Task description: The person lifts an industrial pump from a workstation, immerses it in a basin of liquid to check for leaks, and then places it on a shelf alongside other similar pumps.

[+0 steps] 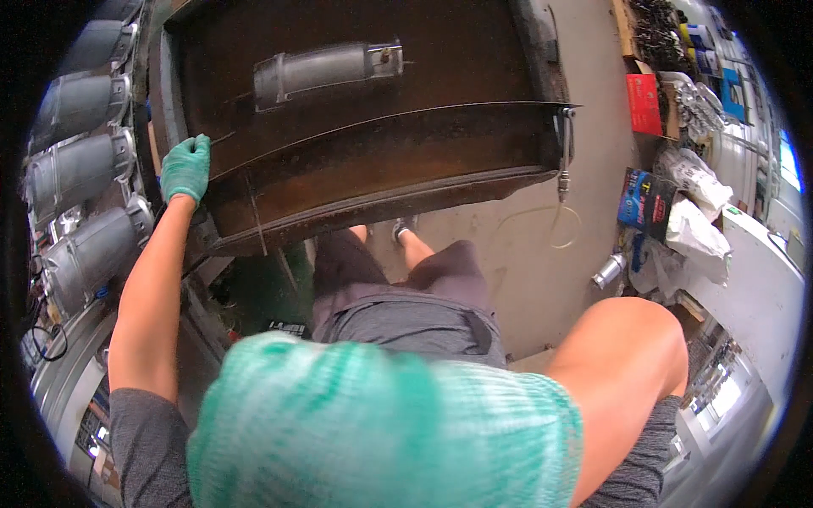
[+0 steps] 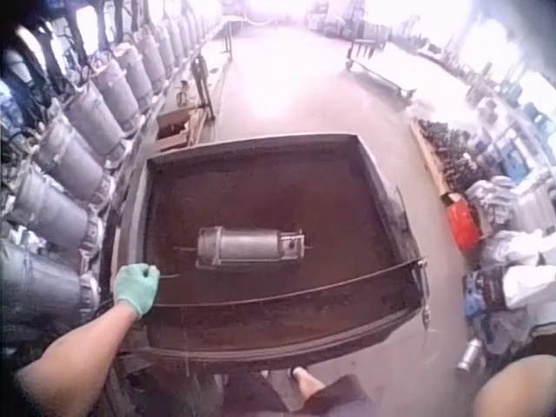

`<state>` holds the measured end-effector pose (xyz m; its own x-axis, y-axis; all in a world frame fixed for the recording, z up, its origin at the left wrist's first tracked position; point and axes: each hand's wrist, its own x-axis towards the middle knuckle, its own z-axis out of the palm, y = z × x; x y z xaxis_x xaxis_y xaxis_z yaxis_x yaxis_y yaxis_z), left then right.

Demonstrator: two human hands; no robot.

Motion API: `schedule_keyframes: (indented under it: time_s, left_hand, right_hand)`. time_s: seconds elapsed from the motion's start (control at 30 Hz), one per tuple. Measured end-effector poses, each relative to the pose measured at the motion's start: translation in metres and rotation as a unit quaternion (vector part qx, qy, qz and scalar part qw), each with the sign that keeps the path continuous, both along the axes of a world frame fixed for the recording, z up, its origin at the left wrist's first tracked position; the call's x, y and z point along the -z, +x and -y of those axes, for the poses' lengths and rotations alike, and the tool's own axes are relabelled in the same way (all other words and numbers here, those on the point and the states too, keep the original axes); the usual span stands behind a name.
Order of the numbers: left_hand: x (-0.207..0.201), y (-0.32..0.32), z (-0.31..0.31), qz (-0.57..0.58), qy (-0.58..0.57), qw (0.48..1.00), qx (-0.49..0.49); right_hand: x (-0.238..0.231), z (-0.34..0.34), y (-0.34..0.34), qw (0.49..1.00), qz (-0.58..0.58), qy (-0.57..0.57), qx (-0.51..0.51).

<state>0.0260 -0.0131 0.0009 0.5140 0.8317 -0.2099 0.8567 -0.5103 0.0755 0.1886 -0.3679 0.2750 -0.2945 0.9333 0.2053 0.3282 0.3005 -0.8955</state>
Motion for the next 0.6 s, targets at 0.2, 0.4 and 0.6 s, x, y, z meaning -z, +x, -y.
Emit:
schedule_keyframes:
  time_s: [0.2, 0.4, 0.6]
  left_hand:
    - [0.006, 0.007, 0.003, -0.03, -0.013, 0.999, -0.01]
    - [0.002, -0.004, -0.01, -0.04, -0.033, 0.999, -0.012]
    - [-0.004, 0.013, 0.011, -0.024, 0.005, 1.0, -0.005]
  right_hand:
    - [0.008, 0.001, 0.009, 1.0, 0.011, -0.01, 0.014]
    - [0.013, 0.003, 0.014, 1.0, 0.005, -0.005, 0.021]
    - [0.02, -0.005, 0.025, 0.996, 0.037, -0.015, 0.076]
